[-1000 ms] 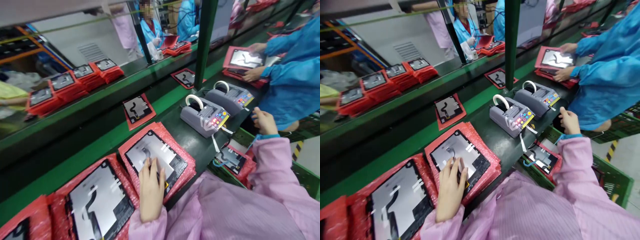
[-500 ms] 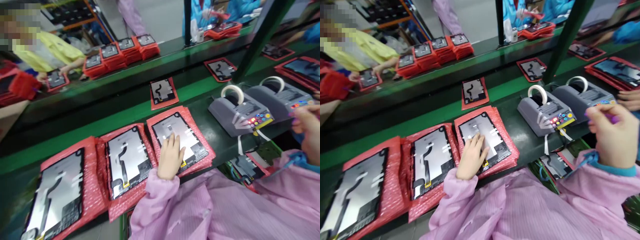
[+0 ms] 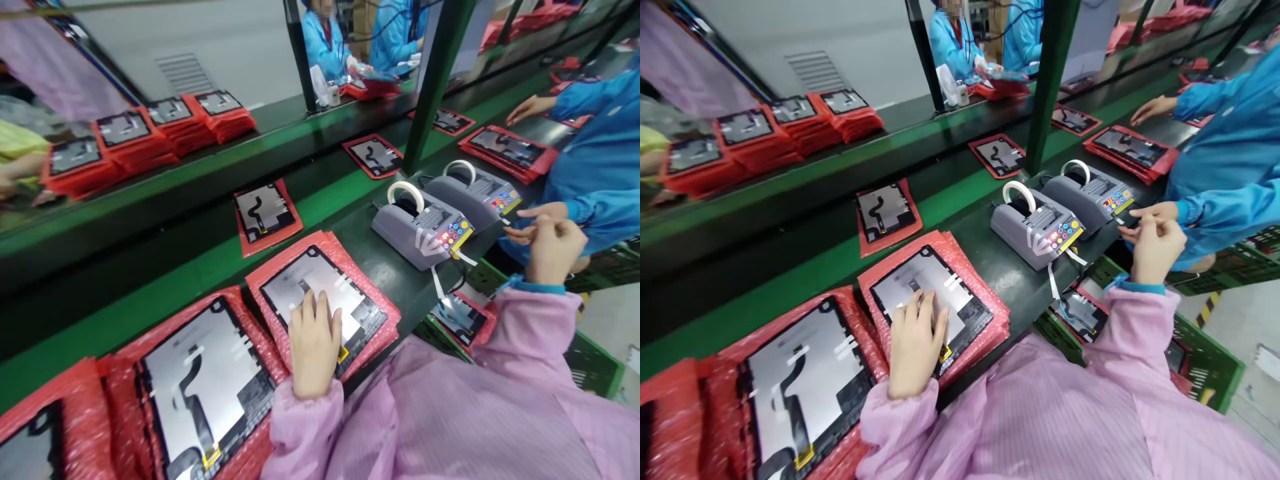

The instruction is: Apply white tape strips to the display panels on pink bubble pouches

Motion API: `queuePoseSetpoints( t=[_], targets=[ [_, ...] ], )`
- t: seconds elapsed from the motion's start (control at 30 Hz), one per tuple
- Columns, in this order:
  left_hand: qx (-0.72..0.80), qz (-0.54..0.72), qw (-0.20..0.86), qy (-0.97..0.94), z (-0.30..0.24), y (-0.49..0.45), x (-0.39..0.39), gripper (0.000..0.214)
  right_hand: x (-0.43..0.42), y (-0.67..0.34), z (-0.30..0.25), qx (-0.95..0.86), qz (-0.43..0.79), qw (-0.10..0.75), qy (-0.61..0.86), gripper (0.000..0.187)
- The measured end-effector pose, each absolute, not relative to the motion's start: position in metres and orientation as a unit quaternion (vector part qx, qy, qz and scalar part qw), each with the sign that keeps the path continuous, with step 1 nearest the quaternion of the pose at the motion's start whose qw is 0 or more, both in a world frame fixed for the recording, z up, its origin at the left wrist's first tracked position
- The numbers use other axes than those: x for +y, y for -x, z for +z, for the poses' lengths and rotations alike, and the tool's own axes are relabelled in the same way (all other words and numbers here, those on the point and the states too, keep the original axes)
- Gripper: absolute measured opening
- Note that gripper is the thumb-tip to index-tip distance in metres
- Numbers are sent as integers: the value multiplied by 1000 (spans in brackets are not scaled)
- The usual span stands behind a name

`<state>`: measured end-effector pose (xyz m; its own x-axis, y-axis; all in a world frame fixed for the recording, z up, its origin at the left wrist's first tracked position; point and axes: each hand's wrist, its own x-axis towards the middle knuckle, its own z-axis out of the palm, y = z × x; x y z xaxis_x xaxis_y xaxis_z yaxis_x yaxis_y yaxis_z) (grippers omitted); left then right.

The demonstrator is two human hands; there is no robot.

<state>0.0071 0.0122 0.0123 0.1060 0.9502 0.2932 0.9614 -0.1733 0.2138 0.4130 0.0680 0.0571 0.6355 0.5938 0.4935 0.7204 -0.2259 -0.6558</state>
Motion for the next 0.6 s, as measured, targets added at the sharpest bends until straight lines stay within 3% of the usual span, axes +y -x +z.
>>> queuePoseSetpoints(
  t=[0.17, 0.33, 0.47, 0.6],
  targets=[
    [-623, -180, -52, 760, 24, 0, -19, 44, 29, -378, 61, -434, 11, 485, 759, 45],
    [-602, -193, -157, 759, 77, 50, -42, 42, 40, -328, 74, -482, 124, 528, 688, 27],
    [-692, -178, -194, 672, 116, 99, 35, 36, 66, -289, 64, -602, 237, 482, 591, 28],
    [-842, -102, -144, 510, 120, 131, 143, 25, 88, -253, 34, -684, 331, 389, 521, 34]
  ],
)
